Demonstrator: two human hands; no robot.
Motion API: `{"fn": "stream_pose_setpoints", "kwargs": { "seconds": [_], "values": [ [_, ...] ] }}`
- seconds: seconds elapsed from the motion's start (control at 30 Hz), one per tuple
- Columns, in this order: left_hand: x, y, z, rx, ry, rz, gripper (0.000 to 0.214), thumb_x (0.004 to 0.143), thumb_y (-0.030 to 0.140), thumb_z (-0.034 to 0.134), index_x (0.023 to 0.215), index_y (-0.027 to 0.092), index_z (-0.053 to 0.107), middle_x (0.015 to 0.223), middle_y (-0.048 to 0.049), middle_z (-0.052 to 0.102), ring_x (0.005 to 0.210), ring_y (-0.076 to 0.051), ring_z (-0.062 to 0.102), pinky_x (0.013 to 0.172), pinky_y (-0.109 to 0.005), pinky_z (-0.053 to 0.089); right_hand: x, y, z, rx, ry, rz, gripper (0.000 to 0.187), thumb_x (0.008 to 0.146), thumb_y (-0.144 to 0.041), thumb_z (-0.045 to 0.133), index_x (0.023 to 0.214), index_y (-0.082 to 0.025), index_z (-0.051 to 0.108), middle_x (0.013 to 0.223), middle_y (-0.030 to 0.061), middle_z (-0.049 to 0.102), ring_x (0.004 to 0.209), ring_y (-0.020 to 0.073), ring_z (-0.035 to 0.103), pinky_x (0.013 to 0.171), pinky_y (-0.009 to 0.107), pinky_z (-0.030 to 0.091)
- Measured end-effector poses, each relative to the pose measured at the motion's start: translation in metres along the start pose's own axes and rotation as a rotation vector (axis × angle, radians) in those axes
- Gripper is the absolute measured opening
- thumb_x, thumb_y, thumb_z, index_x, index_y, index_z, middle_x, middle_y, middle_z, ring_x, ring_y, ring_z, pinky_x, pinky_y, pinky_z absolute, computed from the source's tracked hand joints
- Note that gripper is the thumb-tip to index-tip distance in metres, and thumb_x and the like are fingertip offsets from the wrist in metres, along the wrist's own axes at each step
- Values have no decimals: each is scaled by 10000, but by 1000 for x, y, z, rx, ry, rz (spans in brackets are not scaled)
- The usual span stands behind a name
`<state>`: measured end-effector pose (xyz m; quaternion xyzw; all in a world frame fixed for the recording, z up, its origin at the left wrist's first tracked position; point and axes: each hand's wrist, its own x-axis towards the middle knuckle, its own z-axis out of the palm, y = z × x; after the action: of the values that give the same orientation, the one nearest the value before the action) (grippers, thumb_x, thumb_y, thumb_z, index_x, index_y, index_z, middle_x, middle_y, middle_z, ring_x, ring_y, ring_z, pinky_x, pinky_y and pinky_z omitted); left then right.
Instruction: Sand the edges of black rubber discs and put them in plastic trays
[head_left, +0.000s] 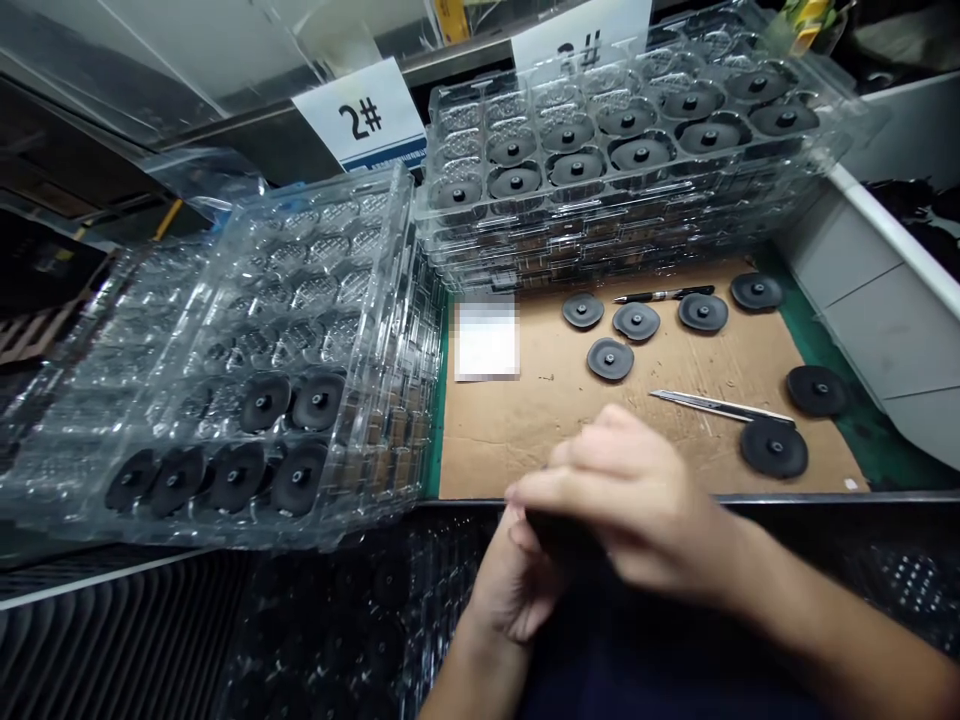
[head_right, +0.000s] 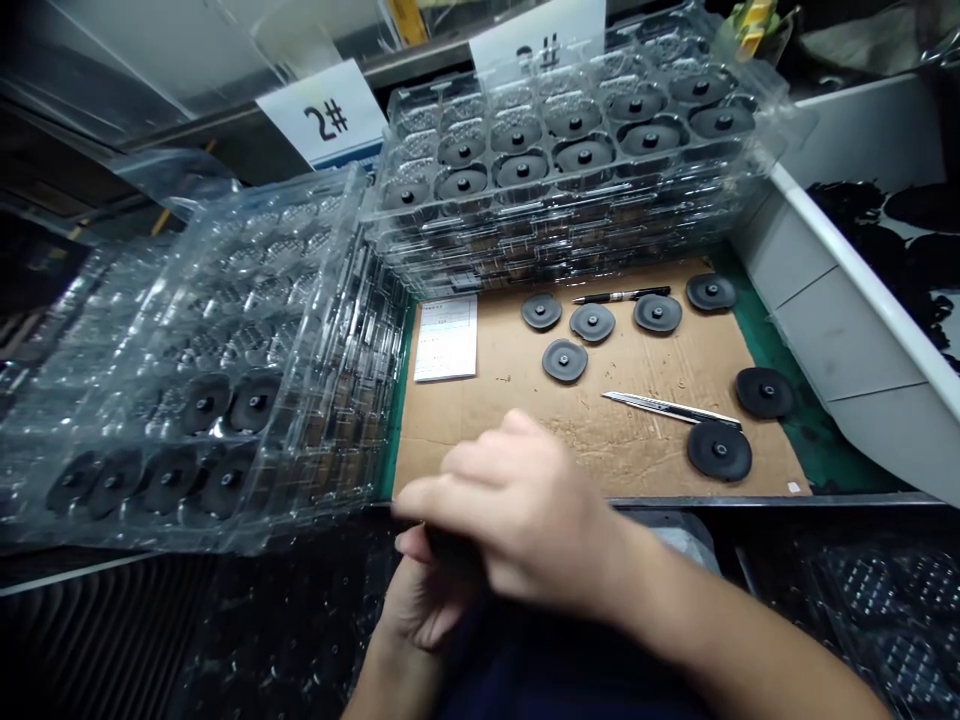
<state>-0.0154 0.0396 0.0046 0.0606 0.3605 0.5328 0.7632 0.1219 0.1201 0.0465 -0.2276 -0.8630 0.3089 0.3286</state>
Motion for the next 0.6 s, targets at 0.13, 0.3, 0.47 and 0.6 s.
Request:
{"fn": "stream_pose_setpoints", "kwargs": {
  "seconds": [0.13, 0.3, 0.47, 0.6],
  "values": [
    [-3, 8, -6, -49, -47, 10, 723, 541, 472, 792, 1184, 212, 588, 1224, -108, 602, 997, -271, 633, 868, -333, 505, -24, 32, -3, 109, -16, 363, 233, 896, -186, 500, 1045, -281, 652, 920, -22, 690, 824, 124, 599, 738, 282, 395],
    [-3, 10, -16, -65, -32, 18, 691, 576, 464, 767, 1200, 234, 579, 1324, -127, 543, 1065, -309, 614, 911, -363, 486, -82, 65, 41, 200, 71, 743, 245, 887, -337, 514, 1070, -261, 660, 1018, 18, 682, 912, 171, 630, 747, 276, 485],
    [2, 10, -13, -67, -31, 24, 637, 592, 457, 751, 1172, 244, 598, 1224, -78, 625, 1064, -285, 617, 922, -349, 484, -82, 65, 47, 157, 90, 809, 263, 886, -342, 495, 1052, -235, 669, 1005, 38, 684, 870, 183, 633, 713, 287, 496],
    [3, 7, -9, -31, 1, 74, 630, 592, 441, 767, 1168, 249, 601, 1218, -64, 623, 1098, -290, 593, 915, -340, 487, -35, 25, 19, 37, 275, 641, 282, 886, -292, 513, 1153, -251, 596, 1070, 27, 649, 790, 139, 603, 666, 257, 473]
  ]
}}
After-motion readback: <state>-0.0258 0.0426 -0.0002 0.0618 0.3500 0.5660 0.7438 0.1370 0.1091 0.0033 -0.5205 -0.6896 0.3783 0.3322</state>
